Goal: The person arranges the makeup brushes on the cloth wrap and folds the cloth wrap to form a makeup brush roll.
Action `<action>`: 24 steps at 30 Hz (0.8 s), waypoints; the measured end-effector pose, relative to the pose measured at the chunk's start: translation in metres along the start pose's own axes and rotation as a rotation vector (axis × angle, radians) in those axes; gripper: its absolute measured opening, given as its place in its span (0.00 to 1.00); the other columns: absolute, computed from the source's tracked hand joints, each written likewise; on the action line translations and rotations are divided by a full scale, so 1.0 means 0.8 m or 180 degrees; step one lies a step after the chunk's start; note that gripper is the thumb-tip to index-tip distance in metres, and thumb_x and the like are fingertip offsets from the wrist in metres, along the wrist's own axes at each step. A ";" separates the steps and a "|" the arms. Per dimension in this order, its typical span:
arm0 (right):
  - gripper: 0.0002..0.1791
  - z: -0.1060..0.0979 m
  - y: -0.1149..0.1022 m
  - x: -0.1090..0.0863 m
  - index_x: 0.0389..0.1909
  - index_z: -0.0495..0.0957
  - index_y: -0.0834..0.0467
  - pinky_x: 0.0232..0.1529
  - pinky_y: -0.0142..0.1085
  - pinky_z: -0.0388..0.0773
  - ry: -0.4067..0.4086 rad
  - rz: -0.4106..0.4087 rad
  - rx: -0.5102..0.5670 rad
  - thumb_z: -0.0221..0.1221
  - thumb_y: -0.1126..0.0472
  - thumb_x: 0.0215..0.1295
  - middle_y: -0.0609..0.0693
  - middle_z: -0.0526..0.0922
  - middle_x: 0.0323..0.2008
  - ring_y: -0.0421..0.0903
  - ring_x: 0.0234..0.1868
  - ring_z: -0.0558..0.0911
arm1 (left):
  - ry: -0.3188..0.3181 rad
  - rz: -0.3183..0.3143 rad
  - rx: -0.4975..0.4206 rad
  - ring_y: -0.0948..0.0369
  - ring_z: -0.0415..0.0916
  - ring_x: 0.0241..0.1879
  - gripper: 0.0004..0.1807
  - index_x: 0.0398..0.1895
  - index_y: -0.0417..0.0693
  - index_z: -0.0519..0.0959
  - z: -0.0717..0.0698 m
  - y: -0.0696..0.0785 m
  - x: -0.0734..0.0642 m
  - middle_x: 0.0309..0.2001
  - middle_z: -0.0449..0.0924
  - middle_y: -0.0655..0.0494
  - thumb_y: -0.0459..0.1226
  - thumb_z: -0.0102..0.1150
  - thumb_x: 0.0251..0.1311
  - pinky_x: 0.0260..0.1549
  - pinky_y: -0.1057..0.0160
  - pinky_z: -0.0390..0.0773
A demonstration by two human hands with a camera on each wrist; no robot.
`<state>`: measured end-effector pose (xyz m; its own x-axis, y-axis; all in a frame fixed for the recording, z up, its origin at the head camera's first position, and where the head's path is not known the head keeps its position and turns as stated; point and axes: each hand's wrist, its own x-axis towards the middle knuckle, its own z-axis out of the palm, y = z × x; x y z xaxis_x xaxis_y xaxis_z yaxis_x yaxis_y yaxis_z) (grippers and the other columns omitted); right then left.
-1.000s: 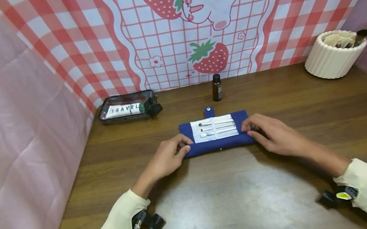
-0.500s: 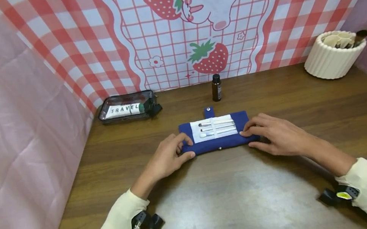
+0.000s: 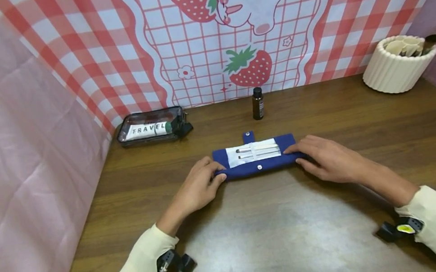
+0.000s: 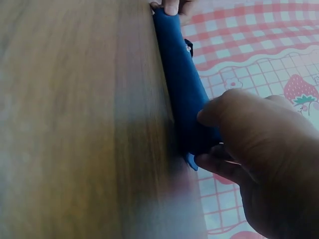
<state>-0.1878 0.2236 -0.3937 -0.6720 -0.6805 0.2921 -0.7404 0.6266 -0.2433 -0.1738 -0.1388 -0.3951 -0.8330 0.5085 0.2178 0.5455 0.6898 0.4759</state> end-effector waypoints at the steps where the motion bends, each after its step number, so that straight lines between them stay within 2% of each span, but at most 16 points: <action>1: 0.19 0.000 0.000 0.000 0.59 0.77 0.53 0.50 0.47 0.78 0.0018 0.0047 0.0059 0.63 0.62 0.68 0.47 0.81 0.51 0.41 0.53 0.77 | 0.0015 -0.0012 -0.0013 0.57 0.71 0.40 0.06 0.44 0.42 0.83 0.000 0.000 0.000 0.37 0.74 0.55 0.35 0.61 0.69 0.45 0.57 0.71; 7: 0.13 0.003 -0.003 0.003 0.55 0.74 0.53 0.50 0.49 0.78 0.0115 0.0178 0.0274 0.58 0.64 0.71 0.46 0.80 0.50 0.43 0.53 0.78 | -0.0015 -0.0253 -0.0178 0.55 0.76 0.44 0.06 0.44 0.42 0.81 0.003 0.002 0.001 0.40 0.79 0.54 0.35 0.57 0.71 0.48 0.54 0.74; 11: 0.11 0.009 -0.005 0.009 0.51 0.76 0.56 0.49 0.49 0.76 0.0221 0.0153 0.0295 0.55 0.68 0.72 0.48 0.81 0.48 0.47 0.51 0.79 | 0.0022 -0.0355 -0.0355 0.57 0.76 0.36 0.07 0.50 0.45 0.75 0.006 0.001 0.003 0.36 0.79 0.54 0.35 0.54 0.73 0.39 0.55 0.76; 14: 0.09 0.014 -0.006 0.012 0.47 0.78 0.56 0.46 0.48 0.76 0.0377 0.0224 0.0231 0.57 0.69 0.70 0.50 0.80 0.46 0.47 0.47 0.79 | 0.0093 -0.0318 -0.0409 0.59 0.70 0.26 0.08 0.52 0.48 0.71 0.006 0.000 0.004 0.28 0.73 0.56 0.34 0.54 0.73 0.29 0.57 0.72; 16: 0.08 0.015 -0.007 0.013 0.45 0.80 0.56 0.45 0.48 0.75 0.0501 0.0276 0.0157 0.59 0.69 0.68 0.52 0.78 0.46 0.48 0.47 0.78 | 0.0145 -0.0255 -0.0365 0.60 0.67 0.23 0.08 0.51 0.50 0.71 0.006 -0.001 0.005 0.25 0.70 0.57 0.35 0.55 0.73 0.26 0.59 0.70; 19: 0.09 0.016 -0.009 0.014 0.44 0.83 0.55 0.45 0.48 0.72 0.0629 0.0368 0.0032 0.62 0.68 0.66 0.54 0.77 0.46 0.50 0.47 0.76 | 0.0194 -0.0197 -0.0291 0.61 0.66 0.26 0.06 0.48 0.52 0.74 0.005 -0.002 0.005 0.26 0.69 0.57 0.37 0.58 0.71 0.27 0.59 0.68; 24: 0.09 0.019 -0.011 0.017 0.47 0.80 0.57 0.51 0.50 0.71 0.0678 0.0460 -0.0026 0.62 0.67 0.67 0.52 0.80 0.45 0.52 0.49 0.77 | 0.0049 -0.0260 -0.0203 0.60 0.66 0.33 0.12 0.47 0.54 0.80 0.000 0.001 0.000 0.34 0.70 0.55 0.46 0.65 0.66 0.33 0.59 0.70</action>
<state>-0.1905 0.2031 -0.4019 -0.7514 -0.4888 0.4433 -0.6361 0.7153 -0.2894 -0.1734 -0.1379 -0.3949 -0.8761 0.4435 0.1889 0.4692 0.6943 0.5457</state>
